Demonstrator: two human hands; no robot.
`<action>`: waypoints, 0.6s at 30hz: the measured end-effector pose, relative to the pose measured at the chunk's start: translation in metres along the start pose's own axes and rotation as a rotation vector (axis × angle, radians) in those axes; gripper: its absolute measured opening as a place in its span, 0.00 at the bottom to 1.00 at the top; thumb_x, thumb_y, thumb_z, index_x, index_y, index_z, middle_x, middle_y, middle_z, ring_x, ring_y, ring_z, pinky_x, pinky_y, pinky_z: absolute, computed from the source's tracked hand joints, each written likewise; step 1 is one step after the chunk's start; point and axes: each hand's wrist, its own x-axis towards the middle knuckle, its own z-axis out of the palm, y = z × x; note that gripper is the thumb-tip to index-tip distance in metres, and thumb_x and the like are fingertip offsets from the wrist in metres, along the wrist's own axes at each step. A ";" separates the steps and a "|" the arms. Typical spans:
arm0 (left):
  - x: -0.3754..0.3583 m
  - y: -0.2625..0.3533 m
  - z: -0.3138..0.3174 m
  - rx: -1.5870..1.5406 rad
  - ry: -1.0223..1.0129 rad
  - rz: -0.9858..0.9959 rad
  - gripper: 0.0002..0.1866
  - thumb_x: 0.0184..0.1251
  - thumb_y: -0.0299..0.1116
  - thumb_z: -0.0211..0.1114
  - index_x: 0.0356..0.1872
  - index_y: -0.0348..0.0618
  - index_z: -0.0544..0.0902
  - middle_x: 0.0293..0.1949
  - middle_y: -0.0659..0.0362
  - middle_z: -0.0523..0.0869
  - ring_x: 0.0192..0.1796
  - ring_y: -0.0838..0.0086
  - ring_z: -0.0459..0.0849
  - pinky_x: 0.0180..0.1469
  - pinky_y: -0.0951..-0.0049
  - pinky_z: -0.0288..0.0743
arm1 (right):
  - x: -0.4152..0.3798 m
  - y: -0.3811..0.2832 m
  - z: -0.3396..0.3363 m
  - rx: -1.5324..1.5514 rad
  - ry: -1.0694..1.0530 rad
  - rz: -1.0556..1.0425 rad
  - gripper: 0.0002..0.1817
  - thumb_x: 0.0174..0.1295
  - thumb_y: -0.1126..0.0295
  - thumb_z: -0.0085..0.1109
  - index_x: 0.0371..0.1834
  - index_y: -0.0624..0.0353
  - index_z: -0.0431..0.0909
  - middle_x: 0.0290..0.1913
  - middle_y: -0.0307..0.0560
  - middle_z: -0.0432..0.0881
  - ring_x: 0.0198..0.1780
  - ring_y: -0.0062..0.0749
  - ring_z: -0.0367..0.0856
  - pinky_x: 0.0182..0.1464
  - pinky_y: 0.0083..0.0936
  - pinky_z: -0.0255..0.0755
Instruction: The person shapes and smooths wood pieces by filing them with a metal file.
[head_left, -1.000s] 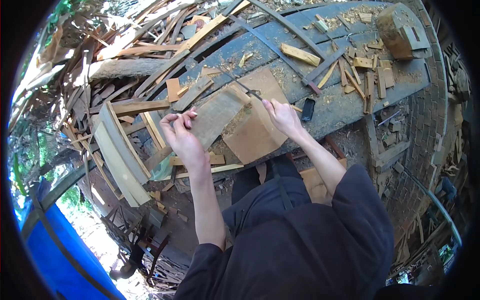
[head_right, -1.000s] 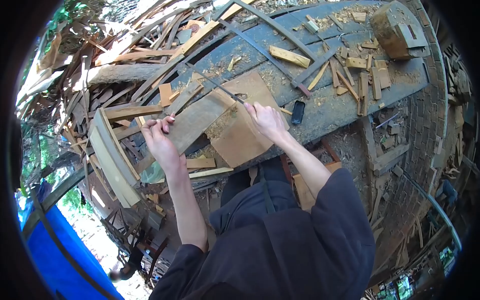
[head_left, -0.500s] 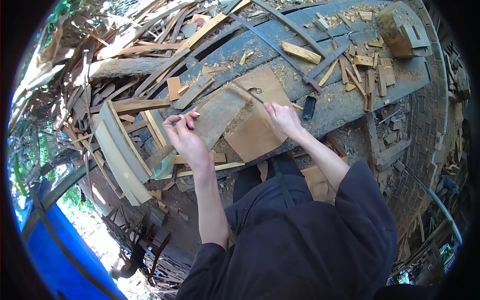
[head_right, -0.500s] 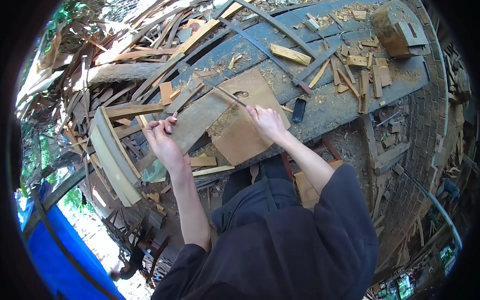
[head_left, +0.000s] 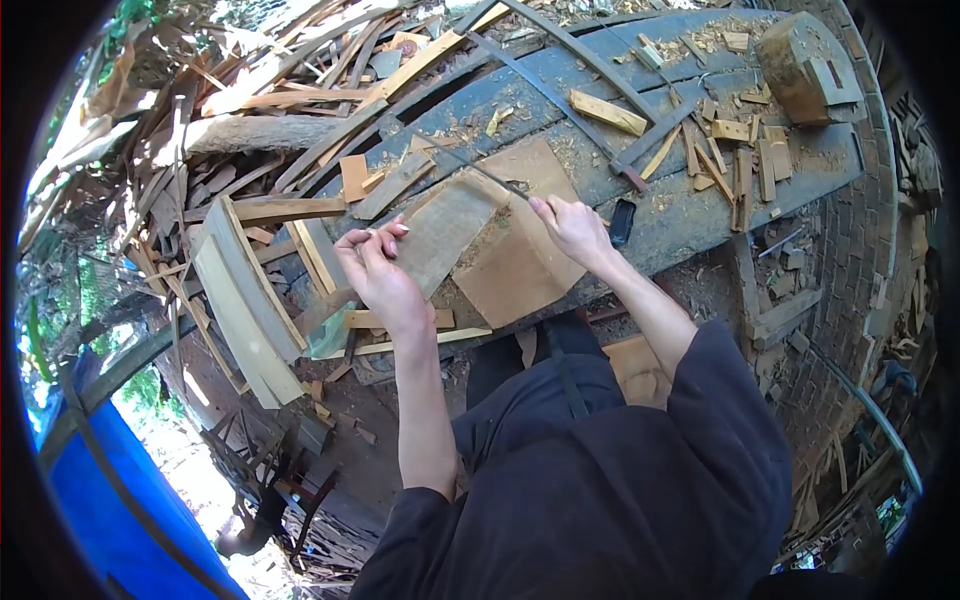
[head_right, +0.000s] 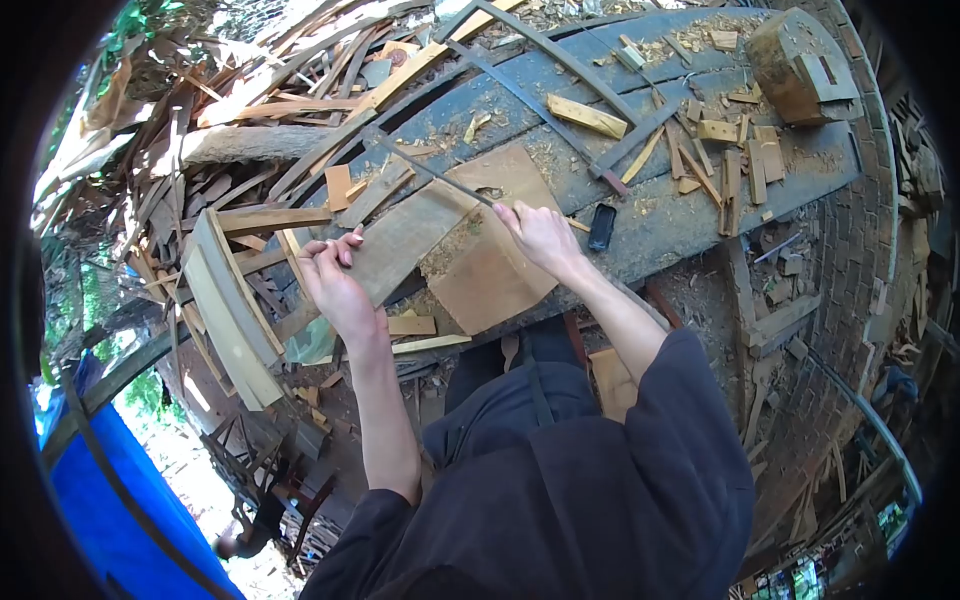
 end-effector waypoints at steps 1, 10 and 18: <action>-0.001 0.000 0.000 0.011 0.005 -0.003 0.05 0.80 0.21 0.44 0.47 0.43 0.67 0.30 0.62 0.69 0.42 0.72 0.79 0.73 0.55 0.72 | -0.002 -0.006 -0.006 0.066 0.033 -0.013 0.35 0.82 0.40 0.42 0.37 0.64 0.83 0.32 0.72 0.85 0.41 0.72 0.86 0.45 0.59 0.78; 0.001 -0.003 -0.002 0.008 0.047 0.011 0.05 0.79 0.21 0.45 0.45 0.42 0.68 0.31 0.61 0.67 0.40 0.70 0.77 0.71 0.50 0.76 | -0.002 0.005 0.011 0.032 -0.008 0.009 0.35 0.81 0.39 0.42 0.39 0.63 0.84 0.32 0.72 0.86 0.41 0.72 0.86 0.46 0.60 0.78; 0.002 0.000 0.000 0.024 0.036 0.005 0.05 0.81 0.21 0.44 0.45 0.43 0.67 0.30 0.62 0.68 0.41 0.72 0.77 0.71 0.56 0.73 | 0.013 0.028 0.018 -0.016 -0.033 0.037 0.35 0.80 0.38 0.42 0.41 0.62 0.85 0.33 0.71 0.86 0.43 0.70 0.86 0.48 0.59 0.77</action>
